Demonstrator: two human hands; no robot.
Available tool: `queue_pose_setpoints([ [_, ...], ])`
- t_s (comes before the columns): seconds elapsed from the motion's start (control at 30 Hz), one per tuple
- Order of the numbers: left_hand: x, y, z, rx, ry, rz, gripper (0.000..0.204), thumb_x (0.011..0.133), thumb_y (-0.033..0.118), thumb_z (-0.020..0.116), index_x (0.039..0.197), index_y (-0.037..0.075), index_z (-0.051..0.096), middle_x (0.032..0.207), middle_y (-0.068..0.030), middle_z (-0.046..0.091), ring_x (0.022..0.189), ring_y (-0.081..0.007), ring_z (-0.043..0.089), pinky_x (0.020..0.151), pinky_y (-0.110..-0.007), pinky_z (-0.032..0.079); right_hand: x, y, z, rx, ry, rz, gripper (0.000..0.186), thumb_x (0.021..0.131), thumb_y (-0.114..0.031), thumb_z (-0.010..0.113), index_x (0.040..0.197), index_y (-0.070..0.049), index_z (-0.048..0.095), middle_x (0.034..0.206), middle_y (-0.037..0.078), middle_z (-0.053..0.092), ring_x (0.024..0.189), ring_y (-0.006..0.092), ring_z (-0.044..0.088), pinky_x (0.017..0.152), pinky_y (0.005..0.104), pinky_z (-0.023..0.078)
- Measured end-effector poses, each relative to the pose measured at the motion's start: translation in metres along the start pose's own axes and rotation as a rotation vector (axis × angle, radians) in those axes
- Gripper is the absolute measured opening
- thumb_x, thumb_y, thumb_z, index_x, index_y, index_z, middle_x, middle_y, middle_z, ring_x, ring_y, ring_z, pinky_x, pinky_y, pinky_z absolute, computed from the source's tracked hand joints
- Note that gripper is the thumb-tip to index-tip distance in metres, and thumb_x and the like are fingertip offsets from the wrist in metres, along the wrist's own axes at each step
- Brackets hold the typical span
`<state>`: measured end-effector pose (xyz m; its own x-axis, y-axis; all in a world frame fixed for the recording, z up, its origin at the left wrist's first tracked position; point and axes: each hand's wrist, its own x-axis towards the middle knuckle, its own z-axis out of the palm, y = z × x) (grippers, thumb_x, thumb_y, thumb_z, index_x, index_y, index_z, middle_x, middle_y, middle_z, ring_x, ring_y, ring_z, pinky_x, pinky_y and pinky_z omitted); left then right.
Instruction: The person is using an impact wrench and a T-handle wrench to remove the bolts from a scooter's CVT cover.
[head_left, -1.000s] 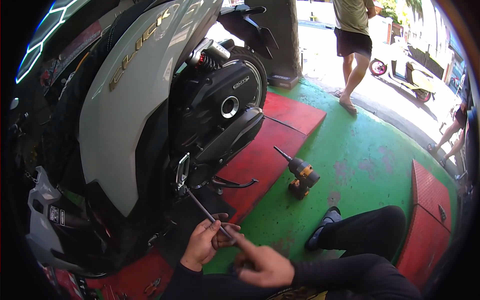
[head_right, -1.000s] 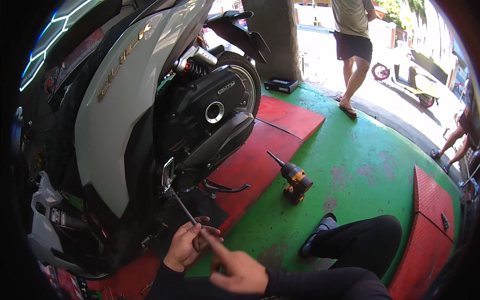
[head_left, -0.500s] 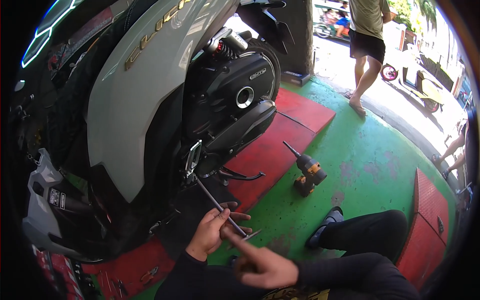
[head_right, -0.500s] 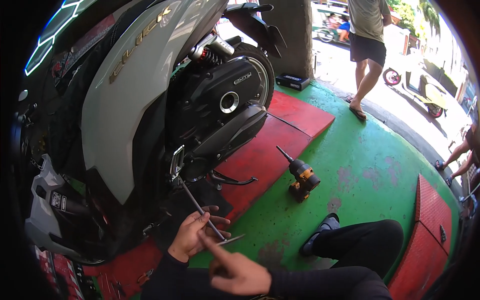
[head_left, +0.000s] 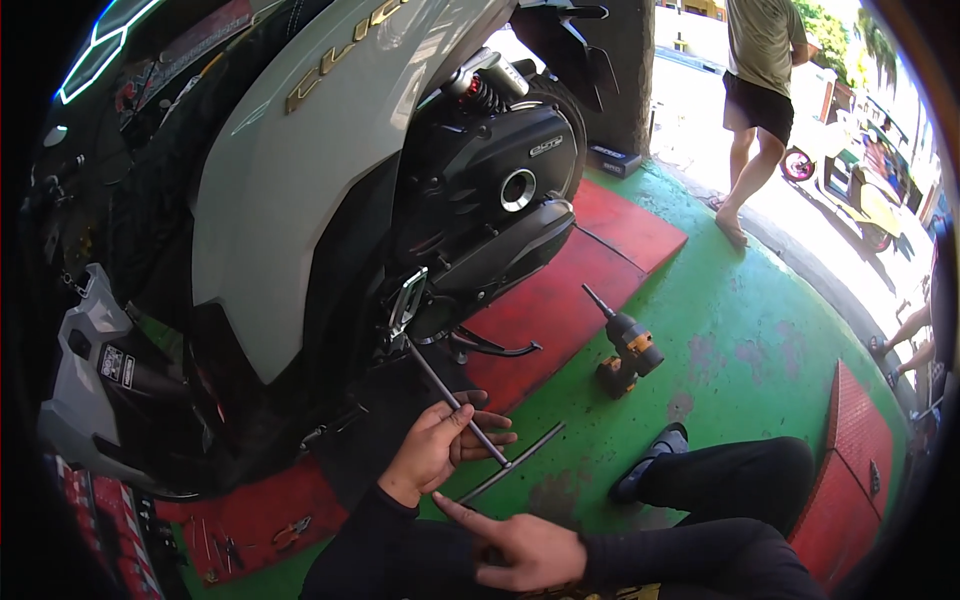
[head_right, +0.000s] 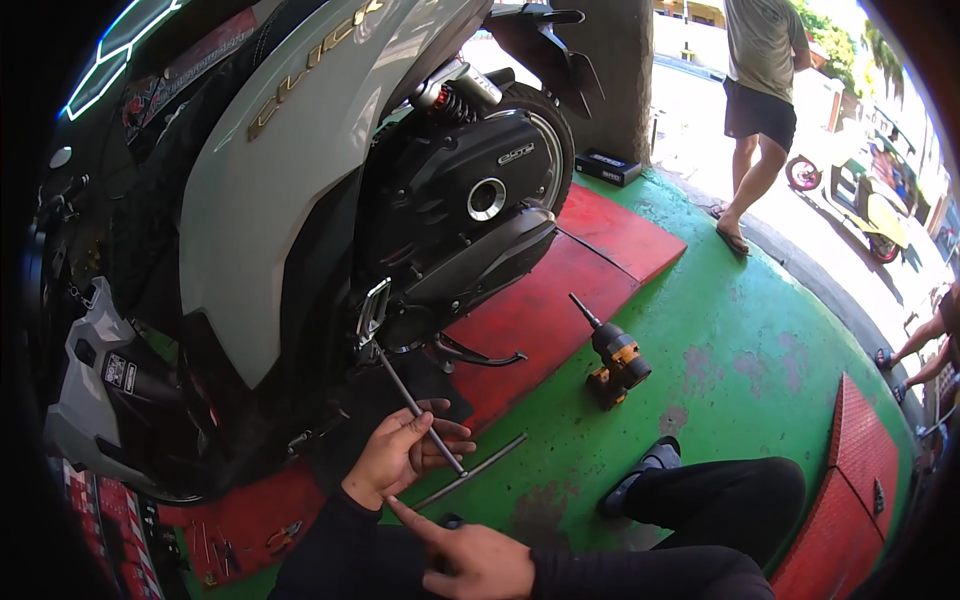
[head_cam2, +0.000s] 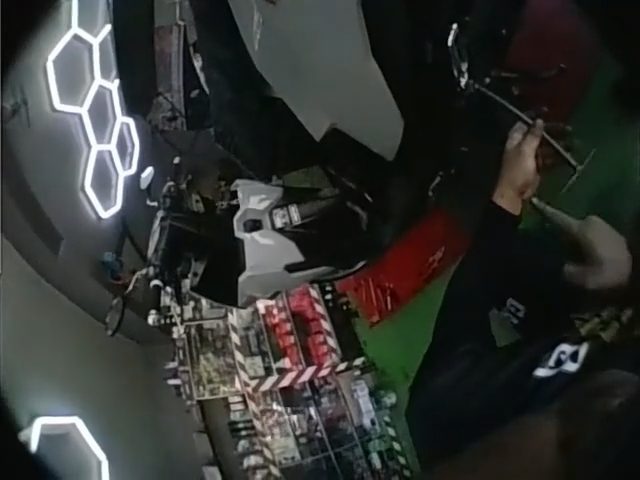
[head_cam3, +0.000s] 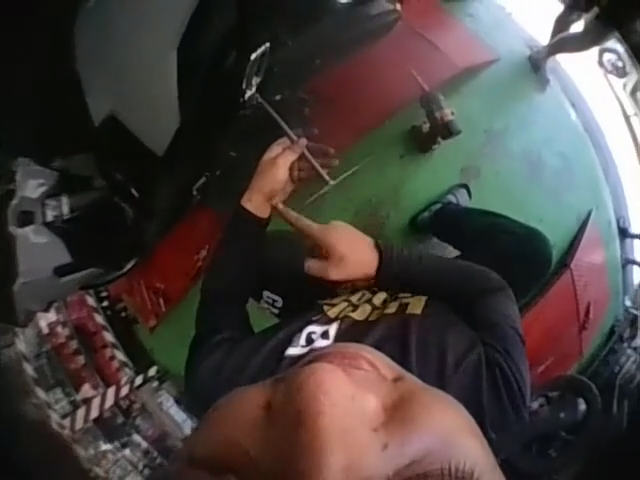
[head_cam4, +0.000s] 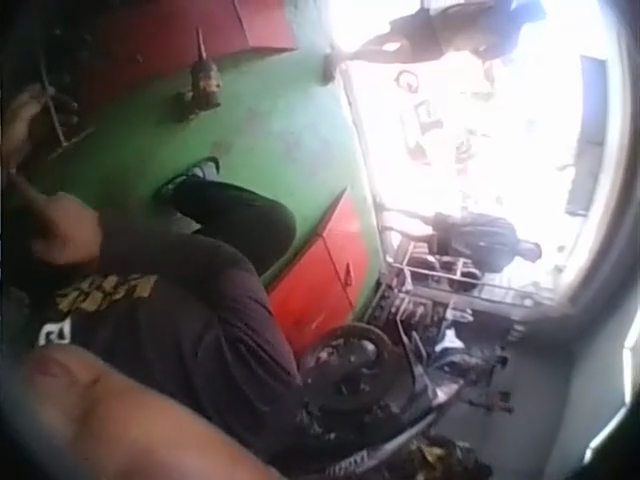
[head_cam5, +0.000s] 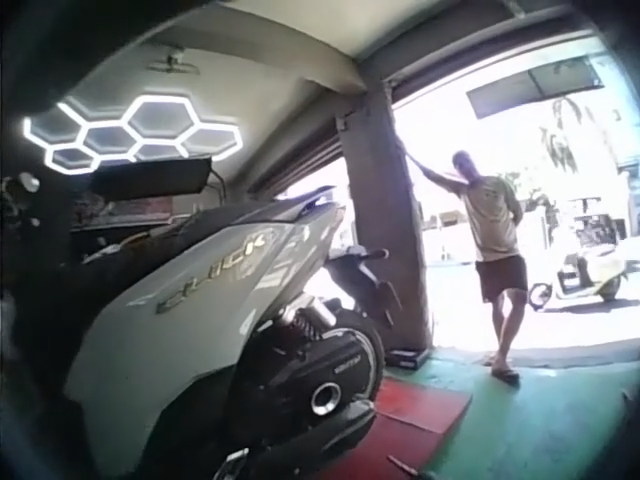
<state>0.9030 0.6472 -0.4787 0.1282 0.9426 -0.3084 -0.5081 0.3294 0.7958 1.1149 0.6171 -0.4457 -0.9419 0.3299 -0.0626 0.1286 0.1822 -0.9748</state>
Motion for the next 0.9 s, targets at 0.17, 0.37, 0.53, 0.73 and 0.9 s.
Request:
queue_pose_setpoints([
  [0.17,0.004,0.001,0.003,-0.038,-0.046,0.030,0.034,0.102,0.020,0.046,0.130,0.001,0.042,0.109,-0.0244,0.064,0.097,-0.0363,0.069,0.078,-0.036,0.060,-0.005,0.088,-0.008,0.288,0.346,0.215,0.083,0.083,-0.011,0.056,0.155,-0.012,0.014,0.083,0.010,0.069,0.063,0.0233,0.060,0.056,0.0290,0.045],
  [0.37,-0.002,0.004,-0.003,-0.026,0.011,0.034,0.034,0.102,0.019,0.045,0.131,0.001,0.042,0.105,-0.0235,0.065,0.091,-0.0348,0.070,0.074,-0.035,0.060,0.005,0.004,-0.002,0.057,0.011,-0.097,0.077,0.083,-0.001,0.054,0.152,-0.007,0.022,0.083,0.013,0.067,0.069,0.0196,0.061,0.063,0.0271,0.047],
  [0.53,0.002,0.006,-0.001,0.003,0.001,0.035,0.034,0.102,0.018,0.044,0.132,0.001,0.041,0.102,-0.0226,0.065,0.087,-0.0340,0.070,0.072,-0.034,0.060,-0.001,0.100,0.010,0.433,0.296,0.248,0.072,0.085,-0.009,0.053,0.151,-0.005,0.025,0.077,0.008,0.065,0.061,0.0142,0.052,0.056,0.0231,0.042],
  [0.73,-0.004,0.006,-0.002,0.020,0.057,0.045,0.035,0.102,0.017,0.045,0.133,0.002,0.042,0.100,-0.0221,0.066,0.086,-0.0346,0.071,0.070,-0.034,0.060,-0.005,0.018,-0.024,0.756,0.512,-0.058,0.072,0.086,-0.004,0.049,0.153,-0.009,0.022,0.078,0.012,0.064,0.060,0.0163,0.052,0.056,0.0241,0.042],
  [0.9,-0.004,0.006,-0.003,-0.006,0.089,0.053,0.035,0.102,0.018,0.045,0.133,0.002,0.041,0.101,-0.0222,0.066,0.087,-0.0353,0.070,0.070,-0.034,0.060,0.003,0.047,0.016,0.096,-0.100,0.054,0.070,0.085,-0.005,0.050,0.151,-0.007,0.026,0.078,0.006,0.065,0.063,0.0121,0.050,0.057,0.0215,0.039],
])
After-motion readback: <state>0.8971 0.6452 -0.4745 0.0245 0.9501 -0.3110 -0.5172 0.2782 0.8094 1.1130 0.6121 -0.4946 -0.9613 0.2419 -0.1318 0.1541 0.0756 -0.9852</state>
